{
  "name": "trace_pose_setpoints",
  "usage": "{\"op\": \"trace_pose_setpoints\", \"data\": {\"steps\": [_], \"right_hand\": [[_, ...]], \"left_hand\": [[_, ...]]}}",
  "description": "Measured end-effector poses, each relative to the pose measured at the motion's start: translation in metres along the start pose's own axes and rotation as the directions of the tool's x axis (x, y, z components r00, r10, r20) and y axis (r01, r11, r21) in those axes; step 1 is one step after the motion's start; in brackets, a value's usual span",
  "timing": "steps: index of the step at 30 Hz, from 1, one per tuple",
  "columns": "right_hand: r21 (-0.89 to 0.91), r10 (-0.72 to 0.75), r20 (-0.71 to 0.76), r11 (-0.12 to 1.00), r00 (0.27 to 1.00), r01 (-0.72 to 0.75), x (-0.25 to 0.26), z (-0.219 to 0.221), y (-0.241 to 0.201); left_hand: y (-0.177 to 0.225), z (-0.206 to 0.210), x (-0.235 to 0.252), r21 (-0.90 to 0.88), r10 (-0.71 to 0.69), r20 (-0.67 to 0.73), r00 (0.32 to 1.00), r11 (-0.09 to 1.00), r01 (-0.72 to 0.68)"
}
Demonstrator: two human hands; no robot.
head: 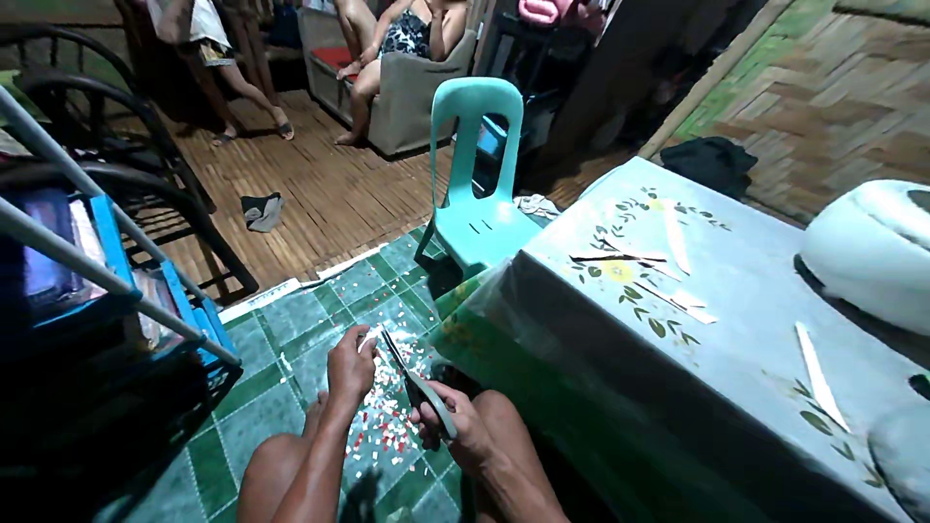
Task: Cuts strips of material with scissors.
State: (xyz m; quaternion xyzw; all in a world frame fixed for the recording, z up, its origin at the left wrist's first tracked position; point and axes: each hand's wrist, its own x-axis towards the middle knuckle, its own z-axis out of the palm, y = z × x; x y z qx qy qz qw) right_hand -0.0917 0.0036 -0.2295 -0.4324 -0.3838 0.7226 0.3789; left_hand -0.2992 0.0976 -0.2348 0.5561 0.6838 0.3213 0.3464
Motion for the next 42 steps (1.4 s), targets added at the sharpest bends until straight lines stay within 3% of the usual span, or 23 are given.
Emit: {"op": "trace_pose_setpoints", "data": {"steps": [6,13,18,21,27,36,42], "right_hand": [[0.111,-0.022,0.004,0.994,1.000,0.021,-0.012,0.001,0.000],[-0.076,-0.102,-0.087,0.993,0.991,0.096,-0.027,-0.004,-0.011],[-0.250,-0.169,-0.014,0.955,0.985,0.161,-0.009,-0.005,-0.001],[-0.264,-0.231,0.029,0.937,0.972,0.231,0.004,-0.004,0.003],[-0.248,-0.228,0.009,0.943,0.974,0.223,0.007,-0.004,0.001],[-0.235,-0.243,0.028,0.941,0.970,0.243,0.006,-0.006,0.000],[-0.228,-0.228,0.014,0.947,0.974,0.225,0.006,-0.002,0.000]], "left_hand": [[0.007,0.005,0.004,-0.088,-0.022,-0.045,0.999,0.996,0.018],[0.012,0.000,0.005,-0.089,0.045,-0.119,0.992,0.995,-0.055],[0.006,0.004,0.003,-0.162,0.073,-0.187,0.980,0.981,-0.104],[0.006,0.004,0.002,-0.137,0.111,-0.217,0.970,0.980,-0.143],[0.002,-0.001,0.000,-0.127,0.118,-0.285,0.951,0.979,-0.160],[-0.005,-0.006,-0.006,-0.169,0.264,-0.189,0.946,0.940,-0.296],[-0.002,-0.005,-0.014,-0.166,0.284,-0.122,0.951,0.939,-0.302]]}}
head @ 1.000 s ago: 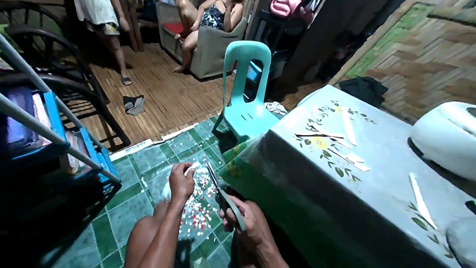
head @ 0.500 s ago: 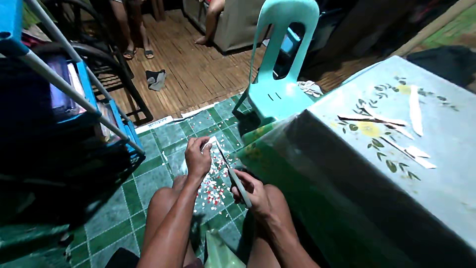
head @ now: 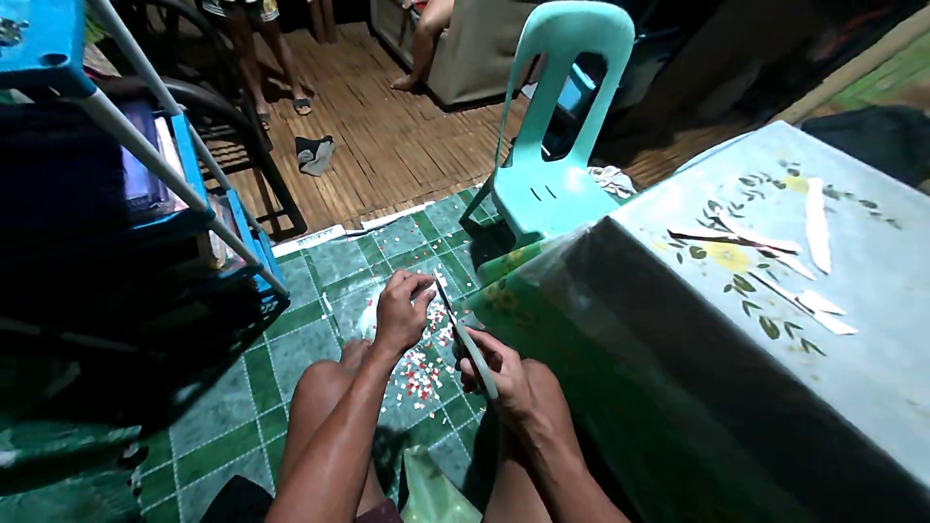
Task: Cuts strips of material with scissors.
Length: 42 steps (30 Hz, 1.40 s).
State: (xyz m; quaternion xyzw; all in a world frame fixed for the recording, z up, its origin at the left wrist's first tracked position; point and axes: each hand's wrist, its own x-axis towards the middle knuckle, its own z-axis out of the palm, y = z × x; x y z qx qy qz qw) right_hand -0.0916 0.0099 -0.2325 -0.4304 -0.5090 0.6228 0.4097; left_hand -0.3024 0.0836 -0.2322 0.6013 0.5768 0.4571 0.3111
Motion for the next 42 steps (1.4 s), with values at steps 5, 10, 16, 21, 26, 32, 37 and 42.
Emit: {"op": "trace_pose_setpoints", "data": {"steps": [5,10,16,21,26,32,37,42], "right_hand": [[0.027,0.021,-0.009,0.999,1.000,-0.021,-0.0002,0.0021,-0.0022],[0.049,0.010,-0.020,0.999,1.000,-0.009,0.0017,0.0030,-0.0001],[0.083,0.071,-0.029,0.994,0.997,-0.068,0.0014,0.0036,-0.0035],[0.073,0.122,-0.038,0.990,0.992,-0.119,0.0010,0.0034,-0.0061],[0.067,0.059,0.030,0.996,0.998,-0.061,0.0011,0.0002,-0.0025],[0.025,-0.003,0.089,1.000,0.996,0.001,0.0001,-0.0015,0.0007],[0.004,-0.016,0.076,1.000,0.997,0.016,-0.0001,-0.0007,-0.0003],[0.015,-0.003,0.066,1.000,0.998,0.002,-0.0006,0.0003,-0.0002]], "left_hand": [[0.0010,-0.0011,0.0004,0.017,0.008,0.006,1.000,1.000,-0.008],[-0.0012,-0.0004,0.0015,0.002,0.001,-0.010,1.000,1.000,-0.001],[-0.0006,-0.0002,0.0017,0.010,0.001,-0.014,1.000,1.000,-0.001],[-0.0013,0.0000,0.0027,0.013,-0.012,-0.025,1.000,1.000,0.012],[-0.0047,-0.0011,0.0033,-0.003,0.000,-0.054,0.999,1.000,0.000],[-0.0046,-0.0031,0.0035,-0.048,-0.021,-0.070,0.997,0.999,0.017],[-0.0038,-0.0034,0.0032,-0.053,-0.016,-0.064,0.998,0.999,0.013],[-0.0016,-0.0018,0.0018,-0.047,-0.009,-0.051,0.999,0.999,0.007]]}}
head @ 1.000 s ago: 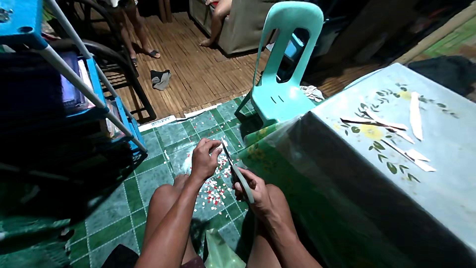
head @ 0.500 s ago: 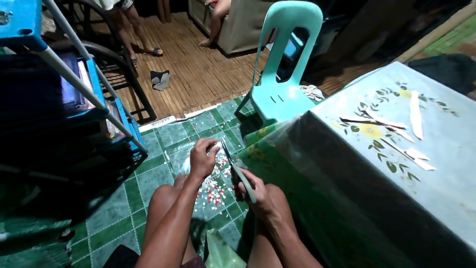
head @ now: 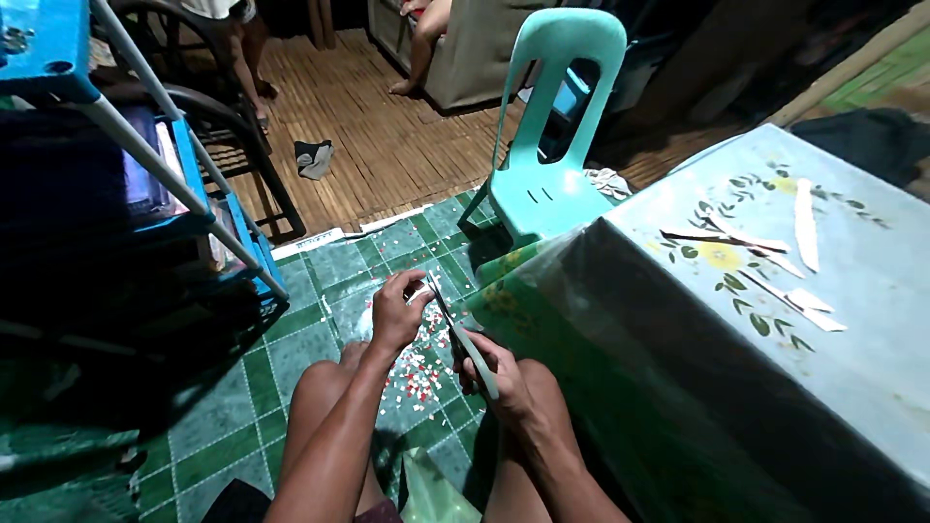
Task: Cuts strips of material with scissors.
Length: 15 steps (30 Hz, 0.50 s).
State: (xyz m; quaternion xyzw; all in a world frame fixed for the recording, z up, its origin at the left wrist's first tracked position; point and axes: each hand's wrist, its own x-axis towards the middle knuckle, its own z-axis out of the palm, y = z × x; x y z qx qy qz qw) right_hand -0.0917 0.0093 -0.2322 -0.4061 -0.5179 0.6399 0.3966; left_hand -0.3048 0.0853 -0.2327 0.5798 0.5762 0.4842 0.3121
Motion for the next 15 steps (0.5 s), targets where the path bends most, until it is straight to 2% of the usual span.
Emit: {"op": "trace_pose_setpoints", "data": {"steps": [10,15], "right_hand": [[0.006,0.018,-0.044,1.000,0.999,-0.017,0.0003,0.0008,-0.0005],[0.004,0.037,-0.074,0.999,0.997,-0.037,0.0002,0.0005,-0.0014]], "left_hand": [[0.0001,-0.0013,0.0001,0.021,0.003,0.021,1.000,1.000,-0.003],[0.0008,-0.0059,0.0008,0.058,-0.058,0.053,0.997,0.997,0.055]]}}
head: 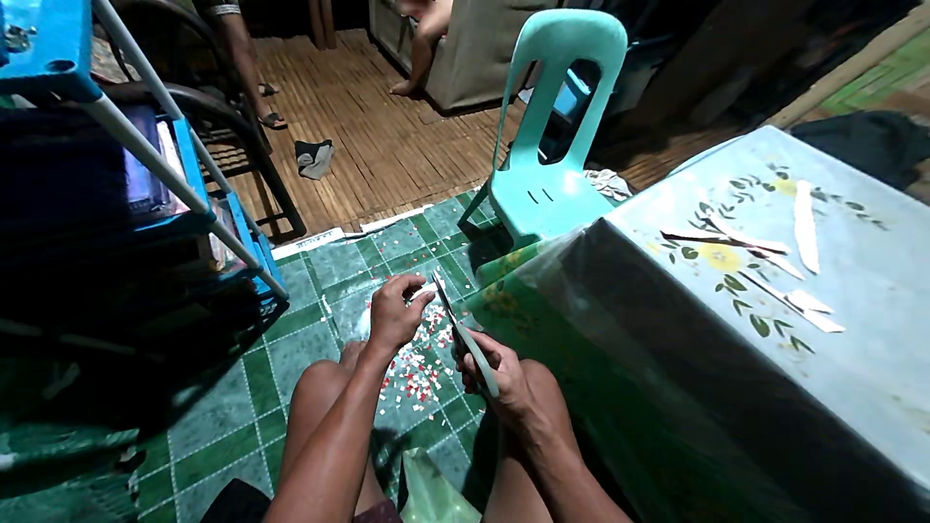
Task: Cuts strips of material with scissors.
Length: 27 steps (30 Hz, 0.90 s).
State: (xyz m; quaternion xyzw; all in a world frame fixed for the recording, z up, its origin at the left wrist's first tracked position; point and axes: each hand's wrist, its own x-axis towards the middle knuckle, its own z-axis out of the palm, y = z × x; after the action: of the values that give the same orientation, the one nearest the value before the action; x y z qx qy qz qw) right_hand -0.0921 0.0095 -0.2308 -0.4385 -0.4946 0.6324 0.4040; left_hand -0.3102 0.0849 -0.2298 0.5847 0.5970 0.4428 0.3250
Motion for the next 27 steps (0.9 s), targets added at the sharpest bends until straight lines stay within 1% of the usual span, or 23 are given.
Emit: {"op": "trace_pose_setpoints", "data": {"steps": [5,12,15,20,27], "right_hand": [[0.021,0.001,0.004,1.000,1.000,-0.001,0.0002,-0.0008,0.0004],[0.033,0.042,-0.020,0.999,0.999,-0.041,-0.0022,0.0007,-0.0030],[0.045,0.021,-0.010,0.999,1.000,-0.021,-0.0029,0.0006,-0.0037],[0.039,-0.019,0.050,0.999,0.999,0.017,-0.0011,-0.0037,0.0010],[0.005,-0.014,0.056,1.000,0.998,0.013,-0.0015,-0.0013,-0.0004]], "left_hand": [[-0.0005,0.0001,-0.0006,0.028,0.002,0.012,1.000,1.000,-0.003],[-0.0020,0.0006,-0.0010,0.025,0.018,0.005,1.000,1.000,-0.018],[-0.0027,0.0007,-0.0008,0.031,0.025,-0.007,1.000,0.999,-0.024],[-0.0025,-0.0001,-0.0003,0.036,0.004,-0.017,1.000,0.999,-0.004],[-0.0003,0.0000,-0.0005,0.031,-0.003,-0.003,1.000,1.000,0.003]]}}
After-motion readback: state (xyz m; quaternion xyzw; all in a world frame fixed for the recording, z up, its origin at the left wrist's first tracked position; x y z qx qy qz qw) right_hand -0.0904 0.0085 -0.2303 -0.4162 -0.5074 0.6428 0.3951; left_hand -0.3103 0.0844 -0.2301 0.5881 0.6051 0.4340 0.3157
